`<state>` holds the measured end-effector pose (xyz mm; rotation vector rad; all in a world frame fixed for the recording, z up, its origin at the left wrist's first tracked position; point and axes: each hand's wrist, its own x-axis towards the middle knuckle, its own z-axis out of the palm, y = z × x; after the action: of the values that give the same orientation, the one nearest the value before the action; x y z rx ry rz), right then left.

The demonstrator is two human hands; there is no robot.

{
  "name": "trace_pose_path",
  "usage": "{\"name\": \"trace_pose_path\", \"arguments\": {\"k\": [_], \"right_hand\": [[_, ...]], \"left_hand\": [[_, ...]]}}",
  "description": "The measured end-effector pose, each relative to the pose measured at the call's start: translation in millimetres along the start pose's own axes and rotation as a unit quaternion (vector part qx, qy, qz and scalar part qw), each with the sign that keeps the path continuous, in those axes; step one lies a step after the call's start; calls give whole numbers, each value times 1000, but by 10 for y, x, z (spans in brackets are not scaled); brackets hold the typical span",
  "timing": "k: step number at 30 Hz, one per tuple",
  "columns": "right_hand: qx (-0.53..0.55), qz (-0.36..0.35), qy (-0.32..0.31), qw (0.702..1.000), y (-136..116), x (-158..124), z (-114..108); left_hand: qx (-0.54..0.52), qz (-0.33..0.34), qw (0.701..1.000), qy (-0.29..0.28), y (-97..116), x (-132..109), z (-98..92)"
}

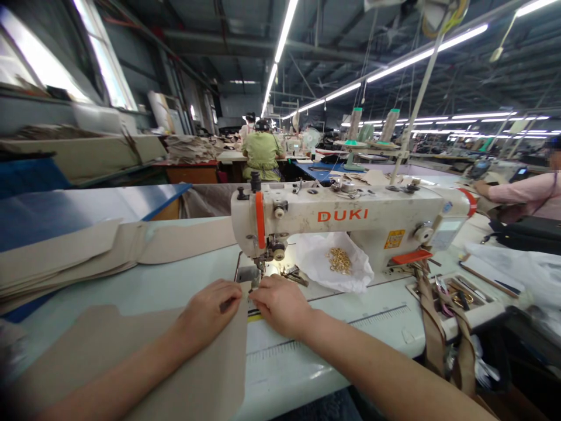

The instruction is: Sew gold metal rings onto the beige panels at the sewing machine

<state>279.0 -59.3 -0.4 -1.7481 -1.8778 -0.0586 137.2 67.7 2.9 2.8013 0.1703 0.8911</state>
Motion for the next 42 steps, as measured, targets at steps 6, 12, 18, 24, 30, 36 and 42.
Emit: {"name": "trace_pose_path", "arguments": {"k": [6,12,18,24,30,36,42], "right_hand": [[-84,-54,-15,995,-18,5,20],[-110,-74,-33,991,-28,27,-16],[-137,-139,-93,976,-43,-178,-239],[-164,-199,-114,959,-159,-285,-282],[-114,-169,-10,979,-182,-101,-66],[-110,-186,-28,976,-159,-114,19],[-79,-179,-29,980,-142,-128,24]], "left_hand": [[-15,-4,1000,-4,15,15,-25],[-10,1,1000,-11,-6,30,1],[-14,-2,1000,-5,-8,0,19],[-17,-1,1000,7,8,-1,12],[-20,-8,1000,-8,16,3,-8],[-19,-4,1000,-1,-6,-21,6],[-17,4,1000,6,-27,-28,22]]}}
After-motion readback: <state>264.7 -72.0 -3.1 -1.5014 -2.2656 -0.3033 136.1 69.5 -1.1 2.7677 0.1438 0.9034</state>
